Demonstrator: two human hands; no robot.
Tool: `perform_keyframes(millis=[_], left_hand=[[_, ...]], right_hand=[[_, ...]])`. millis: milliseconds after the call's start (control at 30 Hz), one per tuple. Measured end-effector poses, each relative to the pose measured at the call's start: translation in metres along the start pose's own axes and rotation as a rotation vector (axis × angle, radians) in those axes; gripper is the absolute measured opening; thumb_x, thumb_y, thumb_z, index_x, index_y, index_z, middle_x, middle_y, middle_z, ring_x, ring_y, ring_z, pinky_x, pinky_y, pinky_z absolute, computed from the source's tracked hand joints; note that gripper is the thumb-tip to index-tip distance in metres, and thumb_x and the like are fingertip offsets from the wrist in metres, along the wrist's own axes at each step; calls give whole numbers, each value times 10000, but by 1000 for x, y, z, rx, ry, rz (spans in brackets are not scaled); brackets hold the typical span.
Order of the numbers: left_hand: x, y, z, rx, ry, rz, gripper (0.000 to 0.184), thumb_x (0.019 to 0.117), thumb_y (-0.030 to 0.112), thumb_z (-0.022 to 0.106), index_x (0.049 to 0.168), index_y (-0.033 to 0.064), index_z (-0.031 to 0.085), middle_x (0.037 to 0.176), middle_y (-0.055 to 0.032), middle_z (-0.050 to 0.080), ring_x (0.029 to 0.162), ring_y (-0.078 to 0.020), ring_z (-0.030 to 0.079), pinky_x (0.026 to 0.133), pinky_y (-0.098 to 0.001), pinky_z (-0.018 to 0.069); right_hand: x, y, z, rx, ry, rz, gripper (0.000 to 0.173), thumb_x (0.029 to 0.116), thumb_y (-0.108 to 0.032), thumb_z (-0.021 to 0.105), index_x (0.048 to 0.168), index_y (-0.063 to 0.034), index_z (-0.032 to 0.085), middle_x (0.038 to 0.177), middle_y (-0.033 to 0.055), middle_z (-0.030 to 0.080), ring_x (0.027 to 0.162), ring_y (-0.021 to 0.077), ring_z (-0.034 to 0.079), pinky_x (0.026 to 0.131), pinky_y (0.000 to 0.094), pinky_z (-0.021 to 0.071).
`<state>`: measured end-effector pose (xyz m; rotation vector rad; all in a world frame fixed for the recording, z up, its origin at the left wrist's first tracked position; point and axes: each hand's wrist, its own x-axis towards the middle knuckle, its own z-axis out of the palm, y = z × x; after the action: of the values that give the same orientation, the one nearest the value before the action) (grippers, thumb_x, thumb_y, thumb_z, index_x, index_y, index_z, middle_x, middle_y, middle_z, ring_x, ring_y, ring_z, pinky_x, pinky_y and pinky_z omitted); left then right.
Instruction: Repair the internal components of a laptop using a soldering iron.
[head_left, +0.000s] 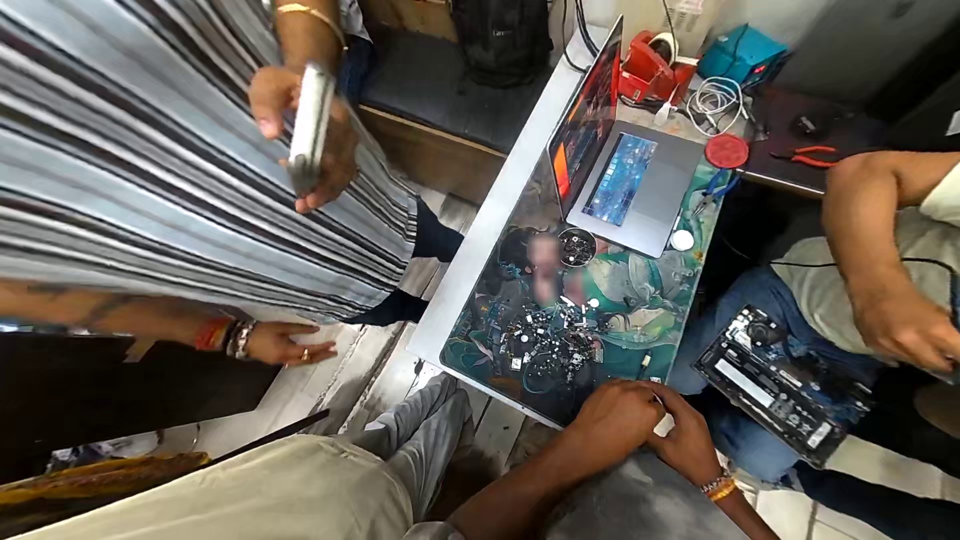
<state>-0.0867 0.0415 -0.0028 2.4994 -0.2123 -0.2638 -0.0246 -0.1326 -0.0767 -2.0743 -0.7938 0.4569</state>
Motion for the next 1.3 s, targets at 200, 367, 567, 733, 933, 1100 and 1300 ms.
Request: perform_keyframes(millis=[200,367,567,733,933,1100,1300], left_hand=[[-1,-4,2,-54,93,-19,180,989,79,586,1036,112,757,1042,-58,748,1015,-235,710,923,-419,575],[0,-43,-9,-281,171,-312,256,1039,300,592,1131,135,764,1122,-53,745,1071,-213,705,974,-457,564],[-15,-159,28,-64,348,-739,546,1059,298,548,1529,37,453,1611,-176,405,1488,-373,386,1194,-570,347],[-34,-185,83,132,177,-689,665,1066,424,478,1621,99,307,1715,-92,211,1575,-340,195,1227,-606,219],[-49,-164,107,113,94,-735,667,1085,460,392,1653,154,224,1739,-1,116,1605,-260,69,1260,-582,141],[-52,-159,111,118,251,-783,659,1082,428,406,1631,87,277,1725,-54,186,1595,-285,142,1252,-591,170],[-3,-151,98,137,329,-732,685,1079,452,421,1615,47,294,1709,-116,220,1582,-334,181,1251,-593,185]], right_hand=[[0,2,0,24,3,4,572,767,-349,795,1248,-56,692,1196,73,719,1113,124,683,978,348,567],[-1,7,-5,54,12,50,612,764,-368,829,1280,-73,684,1245,71,704,1159,139,667,1012,363,557],[-9,17,-9,65,4,91,625,748,-356,832,1280,-67,683,1277,83,692,1188,155,657,1015,357,553],[-13,25,-11,60,-14,93,621,757,-357,829,1286,-69,683,1277,82,694,1188,158,658,1014,359,552],[-6,30,-22,59,-32,77,624,756,-371,830,1284,-75,682,1264,68,699,1179,133,658,1018,340,549],[0,41,-30,78,-51,50,623,759,-363,838,1292,-82,679,1275,60,694,1184,130,656,1022,343,553],[4,46,-45,92,-82,37,611,755,-337,843,1288,-86,681,1268,60,696,1184,135,656,1022,349,553]])
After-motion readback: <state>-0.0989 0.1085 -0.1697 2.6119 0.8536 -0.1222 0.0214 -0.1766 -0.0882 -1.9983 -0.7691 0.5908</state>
